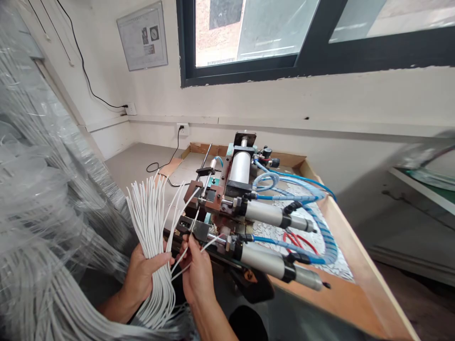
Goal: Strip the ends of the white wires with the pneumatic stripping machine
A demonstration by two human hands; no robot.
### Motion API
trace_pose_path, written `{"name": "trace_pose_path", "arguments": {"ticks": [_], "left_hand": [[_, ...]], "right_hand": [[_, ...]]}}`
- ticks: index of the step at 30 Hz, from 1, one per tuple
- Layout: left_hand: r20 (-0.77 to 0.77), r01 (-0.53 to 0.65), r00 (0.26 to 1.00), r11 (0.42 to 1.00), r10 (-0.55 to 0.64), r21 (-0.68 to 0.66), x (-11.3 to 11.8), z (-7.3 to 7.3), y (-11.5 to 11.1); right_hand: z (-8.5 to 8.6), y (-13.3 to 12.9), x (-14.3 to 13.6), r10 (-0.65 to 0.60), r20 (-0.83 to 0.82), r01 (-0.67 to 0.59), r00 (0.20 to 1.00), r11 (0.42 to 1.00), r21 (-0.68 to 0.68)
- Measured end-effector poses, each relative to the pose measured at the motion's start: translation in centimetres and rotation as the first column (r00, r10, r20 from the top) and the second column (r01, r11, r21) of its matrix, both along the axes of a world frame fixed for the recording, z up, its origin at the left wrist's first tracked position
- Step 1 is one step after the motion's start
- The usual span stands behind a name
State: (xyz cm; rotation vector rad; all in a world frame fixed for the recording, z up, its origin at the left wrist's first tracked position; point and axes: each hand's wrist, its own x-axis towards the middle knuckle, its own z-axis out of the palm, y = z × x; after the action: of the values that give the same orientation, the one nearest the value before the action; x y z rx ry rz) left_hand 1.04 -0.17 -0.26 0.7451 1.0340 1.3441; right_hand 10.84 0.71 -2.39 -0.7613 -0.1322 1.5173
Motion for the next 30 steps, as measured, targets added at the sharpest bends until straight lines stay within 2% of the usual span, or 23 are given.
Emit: {"name": "trace_pose_path", "arguments": {"ticks": [3,6,14,22,27,30], "left_hand": [[-0.002,0.042,0.999,0.999,-0.042,0.004,-0.2,-0.4,-0.2],[-0.033,0.098,0.995,0.995,-0.098,0.012,-0.2,-0.5,-0.4],[-0.028,0.019,0.999,0.997,-0.021,-0.081,-0.6,-0.8,-0.4],[-0.002,-0.03,1.0,0.993,0.03,-0.114,-0.9,-0.5,0.0],[0.009,-0.026,1.0,0.995,0.027,-0.1,-0.8,-0.3,0.2],[0.014,-0.013,1.0,0.996,0.014,-0.085,-0.9,-0.2,0.3]], "right_hand": [[0.3,-0.6,-0.1,0.092,0.11,-0.101,0.99,0.992,0.081],[0.3,-1.2,-0.2,0.127,0.263,-0.156,0.956,0.984,0.09],[-1.0,-2.1,0.0,-0.038,0.335,0.023,0.941,0.998,0.051],[-1.6,-2.5,0.5,-0.076,0.359,0.061,0.93,0.997,0.054],[-1.1,-2.5,1.1,0.03,0.414,-0.047,0.91,0.998,0.03],[-1.1,-3.0,1.5,0.072,0.523,-0.106,0.849,0.994,0.035]]}}
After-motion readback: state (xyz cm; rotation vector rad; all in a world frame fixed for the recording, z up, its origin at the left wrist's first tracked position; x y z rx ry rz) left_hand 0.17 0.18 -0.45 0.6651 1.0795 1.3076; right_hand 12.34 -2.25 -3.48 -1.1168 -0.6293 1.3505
